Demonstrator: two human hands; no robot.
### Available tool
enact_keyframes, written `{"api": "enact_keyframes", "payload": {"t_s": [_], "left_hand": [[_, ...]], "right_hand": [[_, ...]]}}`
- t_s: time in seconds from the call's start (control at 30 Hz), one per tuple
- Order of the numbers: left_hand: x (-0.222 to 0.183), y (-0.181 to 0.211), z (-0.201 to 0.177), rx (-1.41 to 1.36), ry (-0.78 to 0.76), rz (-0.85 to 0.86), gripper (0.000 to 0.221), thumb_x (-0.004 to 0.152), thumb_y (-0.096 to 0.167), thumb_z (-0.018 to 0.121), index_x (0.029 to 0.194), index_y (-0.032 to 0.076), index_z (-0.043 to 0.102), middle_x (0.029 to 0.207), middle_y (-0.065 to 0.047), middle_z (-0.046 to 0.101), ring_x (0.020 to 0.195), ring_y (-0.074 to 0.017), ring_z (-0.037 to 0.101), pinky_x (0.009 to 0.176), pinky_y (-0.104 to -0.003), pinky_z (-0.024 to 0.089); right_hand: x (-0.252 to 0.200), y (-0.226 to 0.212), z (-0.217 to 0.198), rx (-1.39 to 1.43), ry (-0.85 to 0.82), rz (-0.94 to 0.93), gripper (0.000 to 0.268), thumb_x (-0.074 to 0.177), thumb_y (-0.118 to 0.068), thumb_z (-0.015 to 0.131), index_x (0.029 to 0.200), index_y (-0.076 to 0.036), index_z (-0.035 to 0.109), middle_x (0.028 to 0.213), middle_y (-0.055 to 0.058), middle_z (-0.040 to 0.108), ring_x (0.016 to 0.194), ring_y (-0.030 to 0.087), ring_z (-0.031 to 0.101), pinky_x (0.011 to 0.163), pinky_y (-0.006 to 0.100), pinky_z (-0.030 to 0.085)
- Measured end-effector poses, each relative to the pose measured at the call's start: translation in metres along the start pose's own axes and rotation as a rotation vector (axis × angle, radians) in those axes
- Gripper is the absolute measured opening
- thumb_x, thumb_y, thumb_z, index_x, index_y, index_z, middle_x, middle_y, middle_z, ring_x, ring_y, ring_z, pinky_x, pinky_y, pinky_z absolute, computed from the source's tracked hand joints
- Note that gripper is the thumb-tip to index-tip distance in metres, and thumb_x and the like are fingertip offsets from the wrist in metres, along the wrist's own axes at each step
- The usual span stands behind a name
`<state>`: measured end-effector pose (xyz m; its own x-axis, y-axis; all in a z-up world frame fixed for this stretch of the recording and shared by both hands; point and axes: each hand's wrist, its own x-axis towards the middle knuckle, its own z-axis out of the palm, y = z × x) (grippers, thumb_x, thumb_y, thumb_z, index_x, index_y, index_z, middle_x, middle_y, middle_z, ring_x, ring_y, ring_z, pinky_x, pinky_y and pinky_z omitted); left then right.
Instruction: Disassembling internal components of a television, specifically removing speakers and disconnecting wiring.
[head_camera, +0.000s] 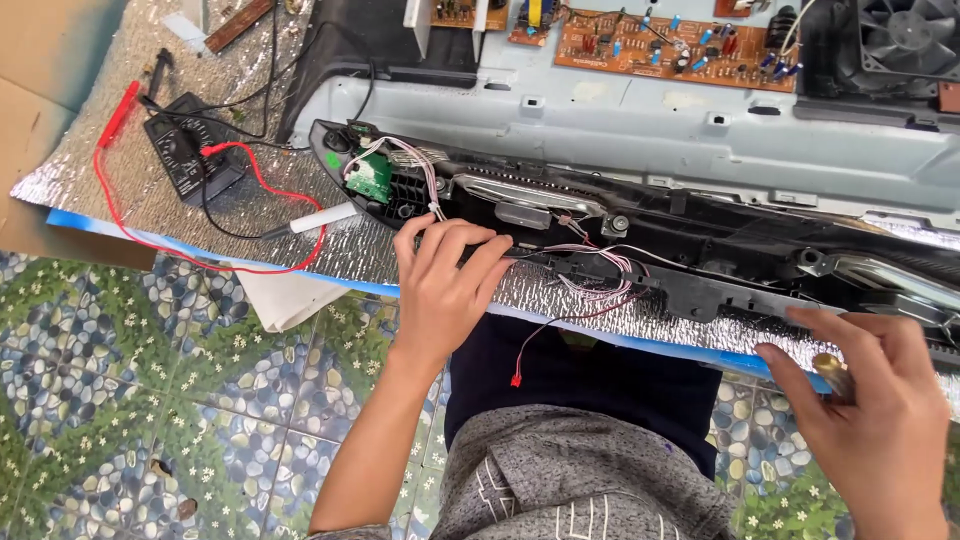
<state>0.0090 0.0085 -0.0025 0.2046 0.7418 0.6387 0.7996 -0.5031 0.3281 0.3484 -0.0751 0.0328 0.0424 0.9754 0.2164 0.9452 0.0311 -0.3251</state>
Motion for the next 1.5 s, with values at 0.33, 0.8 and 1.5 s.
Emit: {"api": "enact_keyframes", "payload": {"t_s": [0.33, 0.8, 1.5], "left_hand": [[0.004, 0.012, 0.006, -0.045, 0.045, 0.005, 0.021, 0.079, 0.010, 0.089, 0.097, 0.008, 0.077, 0.091, 0.002, 0.065, 0.088, -0.0160, 0.059, 0.102, -0.043, 0.040], [-0.074, 0.078, 0.006, -0.230, -0.058, -0.339, 0.031, 0.085, 0.023, 0.080, 0.104, 0.003, 0.066, 0.098, -0.008, 0.071, 0.077, -0.0224, 0.067, 0.069, -0.033, 0.054], [-0.008, 0.162, 0.046, -0.802, -0.394, 0.012, 0.011, 0.085, 0.001, 0.059, 0.083, 0.001, 0.048, 0.066, -0.012, 0.056, 0.056, -0.0258, 0.054, 0.052, -0.034, 0.044]], "right_hand": [[-0.008, 0.032, 0.028, 0.120, 0.118, 0.001, 0.016, 0.116, 0.016, 0.088, 0.127, 0.011, 0.078, 0.102, 0.015, 0.051, 0.068, 0.018, 0.037, 0.062, 0.032, 0.033], [-0.003, 0.020, 0.018, 0.078, 0.081, -0.032, 0.017, 0.112, 0.018, 0.089, 0.124, 0.017, 0.077, 0.097, 0.016, 0.052, 0.063, 0.017, 0.038, 0.057, 0.032, 0.030], [0.013, -0.006, 0.009, 0.125, 0.117, 0.007, 0.025, 0.098, 0.009, 0.085, 0.122, 0.007, 0.079, 0.078, 0.008, 0.044, 0.058, 0.016, 0.030, 0.053, 0.033, 0.024]]}}
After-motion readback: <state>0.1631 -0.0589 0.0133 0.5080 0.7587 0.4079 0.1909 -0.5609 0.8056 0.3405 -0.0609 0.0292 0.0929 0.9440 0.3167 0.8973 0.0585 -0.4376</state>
